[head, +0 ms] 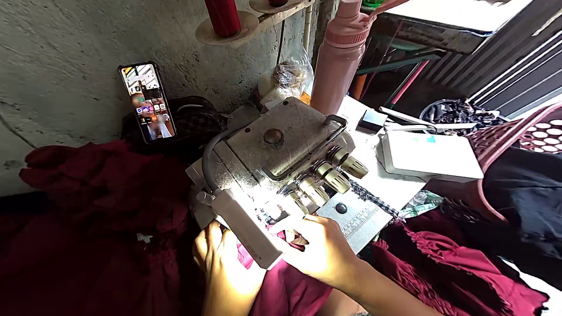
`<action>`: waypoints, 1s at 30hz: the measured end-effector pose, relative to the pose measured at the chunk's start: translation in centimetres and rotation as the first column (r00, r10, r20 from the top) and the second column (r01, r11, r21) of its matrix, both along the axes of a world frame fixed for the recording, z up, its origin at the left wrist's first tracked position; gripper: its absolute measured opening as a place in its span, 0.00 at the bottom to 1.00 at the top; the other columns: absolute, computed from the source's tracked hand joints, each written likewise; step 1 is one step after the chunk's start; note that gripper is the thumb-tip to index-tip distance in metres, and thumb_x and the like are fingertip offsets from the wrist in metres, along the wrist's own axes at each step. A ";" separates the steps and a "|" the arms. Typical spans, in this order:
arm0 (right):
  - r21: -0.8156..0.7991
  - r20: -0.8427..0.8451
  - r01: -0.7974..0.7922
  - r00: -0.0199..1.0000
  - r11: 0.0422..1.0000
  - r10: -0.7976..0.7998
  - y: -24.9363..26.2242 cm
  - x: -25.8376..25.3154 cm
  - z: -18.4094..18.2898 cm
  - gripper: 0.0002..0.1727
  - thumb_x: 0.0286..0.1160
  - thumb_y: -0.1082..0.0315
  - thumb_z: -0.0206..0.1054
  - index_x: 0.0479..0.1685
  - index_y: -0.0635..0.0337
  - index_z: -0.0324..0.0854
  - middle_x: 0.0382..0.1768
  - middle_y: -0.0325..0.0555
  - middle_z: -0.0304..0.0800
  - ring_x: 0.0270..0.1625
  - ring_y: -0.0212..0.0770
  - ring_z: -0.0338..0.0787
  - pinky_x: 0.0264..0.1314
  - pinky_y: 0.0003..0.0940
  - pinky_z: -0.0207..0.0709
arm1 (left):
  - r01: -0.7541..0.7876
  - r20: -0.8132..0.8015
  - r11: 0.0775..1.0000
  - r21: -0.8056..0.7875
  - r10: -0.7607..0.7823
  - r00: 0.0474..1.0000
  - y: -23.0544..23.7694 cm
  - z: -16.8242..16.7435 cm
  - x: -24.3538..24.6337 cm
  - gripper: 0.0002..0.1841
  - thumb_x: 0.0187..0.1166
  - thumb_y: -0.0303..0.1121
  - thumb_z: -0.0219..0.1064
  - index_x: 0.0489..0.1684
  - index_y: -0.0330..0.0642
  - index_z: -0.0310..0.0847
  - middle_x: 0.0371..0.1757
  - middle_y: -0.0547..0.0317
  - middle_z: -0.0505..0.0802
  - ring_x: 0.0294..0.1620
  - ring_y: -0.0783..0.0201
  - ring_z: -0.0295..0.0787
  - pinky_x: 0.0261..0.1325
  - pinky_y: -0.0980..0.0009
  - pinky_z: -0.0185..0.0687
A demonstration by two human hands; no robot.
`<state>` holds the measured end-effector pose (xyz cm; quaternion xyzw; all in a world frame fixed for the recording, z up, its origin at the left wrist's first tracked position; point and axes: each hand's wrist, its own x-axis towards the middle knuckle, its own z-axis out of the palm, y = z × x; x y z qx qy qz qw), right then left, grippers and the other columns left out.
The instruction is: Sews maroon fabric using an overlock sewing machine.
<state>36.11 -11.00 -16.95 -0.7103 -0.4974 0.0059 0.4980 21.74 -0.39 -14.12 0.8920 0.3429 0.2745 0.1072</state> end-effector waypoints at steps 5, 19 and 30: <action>0.013 0.037 0.034 0.999 0.999 -0.035 0.4 0.1 0.2 0.12 0.58 0.54 0.71 0.22 0.53 0.86 0.18 0.36 0.83 0.19 0.30 0.79 0.17 0.29 0.65 | -0.044 -0.070 0.998 -0.040 0.041 0.997 -0.4 0.2 0.0 0.33 0.63 0.60 0.63 0.41 0.31 0.88 0.57 0.31 0.87 0.70 0.30 0.73 0.72 0.36 0.54; 0.010 0.091 0.063 0.994 0.998 -0.063 0.5 0.0 0.3 0.11 0.58 0.57 0.72 0.21 0.54 0.85 0.18 0.38 0.85 0.19 0.32 0.81 0.17 0.29 0.67 | -0.042 -0.131 0.990 -0.134 0.024 0.991 0.5 -0.5 -0.5 0.38 0.70 0.57 0.61 0.58 0.22 0.83 0.66 0.25 0.84 0.79 0.26 0.65 0.80 0.24 0.31; 0.018 0.076 0.074 0.994 0.997 -0.075 0.9 -0.2 0.2 0.12 0.59 0.57 0.71 0.19 0.55 0.85 0.18 0.39 0.84 0.18 0.33 0.81 0.16 0.31 0.66 | 0.050 0.117 0.988 -0.144 -0.034 0.993 3.7 -1.0 -0.5 0.25 0.67 0.45 0.66 0.44 0.25 0.87 0.58 0.33 0.92 0.76 0.34 0.79 0.78 0.22 0.41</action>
